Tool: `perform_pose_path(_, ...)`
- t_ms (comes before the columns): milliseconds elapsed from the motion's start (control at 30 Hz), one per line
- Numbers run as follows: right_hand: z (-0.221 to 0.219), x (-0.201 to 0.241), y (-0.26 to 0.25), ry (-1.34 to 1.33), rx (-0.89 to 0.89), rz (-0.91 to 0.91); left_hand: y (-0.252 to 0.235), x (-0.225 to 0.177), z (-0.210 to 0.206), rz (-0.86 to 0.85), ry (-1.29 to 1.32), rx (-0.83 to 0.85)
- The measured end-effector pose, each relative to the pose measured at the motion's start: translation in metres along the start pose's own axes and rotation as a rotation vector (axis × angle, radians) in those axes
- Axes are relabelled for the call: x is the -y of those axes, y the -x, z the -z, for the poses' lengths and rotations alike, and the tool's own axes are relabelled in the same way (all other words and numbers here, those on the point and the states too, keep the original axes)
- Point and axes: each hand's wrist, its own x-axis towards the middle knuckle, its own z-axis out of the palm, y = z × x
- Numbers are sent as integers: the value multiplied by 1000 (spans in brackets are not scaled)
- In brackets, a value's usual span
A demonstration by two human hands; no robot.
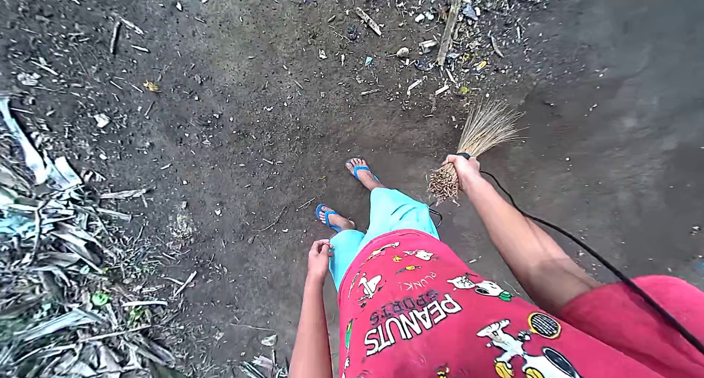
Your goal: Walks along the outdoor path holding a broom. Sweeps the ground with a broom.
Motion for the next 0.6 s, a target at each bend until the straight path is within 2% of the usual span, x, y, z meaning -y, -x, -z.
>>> perform_pose_path(67,-32,-4,19,60,164,14,9,6,2,29,9,-16)
perform_pose_path(200,-85,-10,75,249,786,169,28,-16,8,-117,85,-101)
perform_pose_path(300,-81,17,119,185,1186,138,40,-50,5,-206,277,-122)
perform_pose_path(400,-70,31,136,91,1672,138,50,-95,-2,-239,632,28)
perform_pose_path(433,-61,36,166,118,1716,210,54,-108,-3,-259,768,111)
perform_pose_path(467,-52,37,202,187,1682,356,58,-118,-4,-294,933,173)
perform_pose_path(533,-38,42,261,405,1484,755,65,-137,-4,-456,1338,261)
perform_pose_path(600,-21,56,298,578,1270,1133,76,-151,8,-635,1592,365)
